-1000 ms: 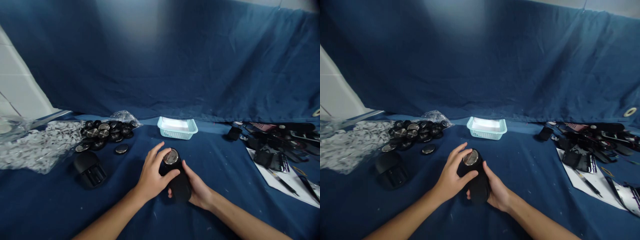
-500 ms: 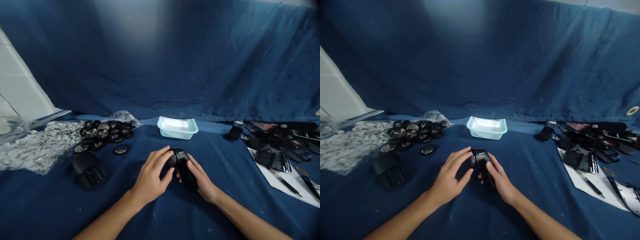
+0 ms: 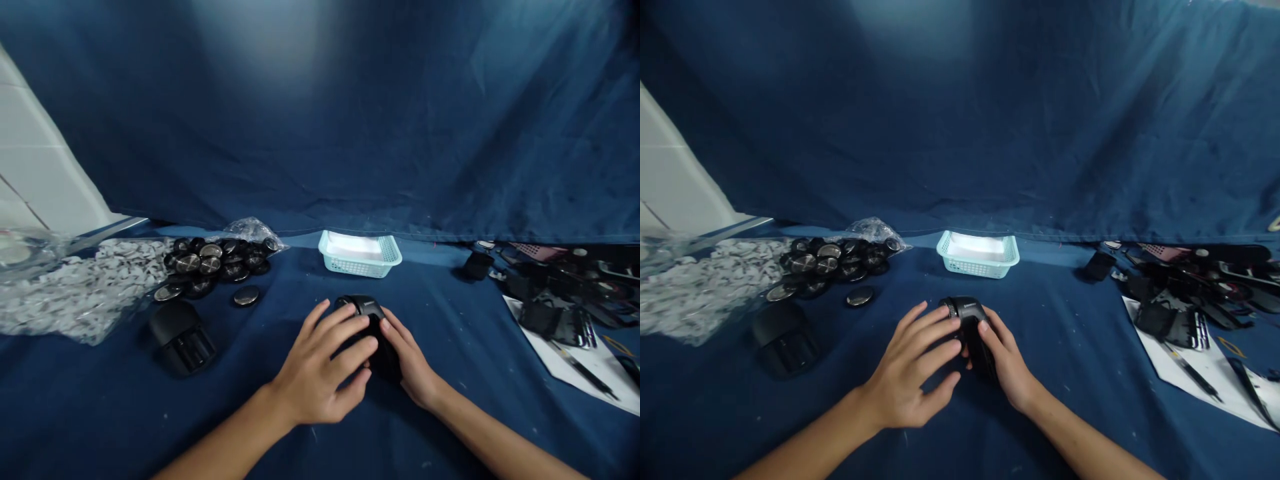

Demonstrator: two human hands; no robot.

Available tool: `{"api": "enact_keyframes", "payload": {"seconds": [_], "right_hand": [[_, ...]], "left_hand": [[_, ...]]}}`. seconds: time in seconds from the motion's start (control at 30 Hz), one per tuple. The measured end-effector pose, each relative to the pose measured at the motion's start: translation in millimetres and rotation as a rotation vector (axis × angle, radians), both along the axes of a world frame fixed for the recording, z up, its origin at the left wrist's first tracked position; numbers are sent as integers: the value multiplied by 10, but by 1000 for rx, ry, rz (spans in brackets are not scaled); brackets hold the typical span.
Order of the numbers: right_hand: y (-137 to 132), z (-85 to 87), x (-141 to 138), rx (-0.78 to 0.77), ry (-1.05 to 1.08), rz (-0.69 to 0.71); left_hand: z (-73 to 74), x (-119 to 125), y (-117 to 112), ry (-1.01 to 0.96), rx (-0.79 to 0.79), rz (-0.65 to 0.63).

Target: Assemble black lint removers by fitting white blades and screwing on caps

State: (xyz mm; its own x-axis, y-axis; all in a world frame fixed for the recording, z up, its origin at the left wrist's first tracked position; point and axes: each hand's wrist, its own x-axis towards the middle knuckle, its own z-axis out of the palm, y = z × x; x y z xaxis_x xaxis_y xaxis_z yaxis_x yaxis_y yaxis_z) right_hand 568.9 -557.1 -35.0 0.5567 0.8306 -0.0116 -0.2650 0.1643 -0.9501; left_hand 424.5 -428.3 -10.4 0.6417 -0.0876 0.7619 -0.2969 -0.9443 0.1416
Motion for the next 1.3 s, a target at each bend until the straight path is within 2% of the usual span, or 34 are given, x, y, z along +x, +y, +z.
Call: {"api": "enact_keyframes", "payload": {"seconds": [0.07,0.17,0.23,0.37,0.43,0.6,0.7,0.83,1.0,1.17,1.23,1.3], "right_hand": [[-11,-6,4,-7,-90,-34],[-29,-13,-6,-8,-251,-62],[-35,-25,-14,-9,-338,-85],[-23,-51,-2,-28,-346,-142],[-18,-50,11,-39,-301,-166],[-22,-55,16,-51,-301,-183],[-16,-92,26,-68,-377,-197],[-9,-125,59,-123,-465,-275],[-43,-112,39,-126,-594,-267],[-54,-115,11,-168,-624,-290],[-46,-120,11,-176,-611,-308],[-41,-121,6,-171,-619,-306]], "left_hand": [[-27,33,19,19,-131,107],[-60,72,68,109,-433,260],[-59,64,86,164,-518,265],[-6,-7,32,149,-346,34],[14,-25,-18,100,-369,-15],[9,30,-35,132,-653,178],[18,33,5,153,-579,171],[38,5,20,54,-430,108],[7,58,64,149,-558,230],[66,21,124,72,-418,134],[85,10,131,49,-429,134],[83,24,134,79,-509,160]]}}
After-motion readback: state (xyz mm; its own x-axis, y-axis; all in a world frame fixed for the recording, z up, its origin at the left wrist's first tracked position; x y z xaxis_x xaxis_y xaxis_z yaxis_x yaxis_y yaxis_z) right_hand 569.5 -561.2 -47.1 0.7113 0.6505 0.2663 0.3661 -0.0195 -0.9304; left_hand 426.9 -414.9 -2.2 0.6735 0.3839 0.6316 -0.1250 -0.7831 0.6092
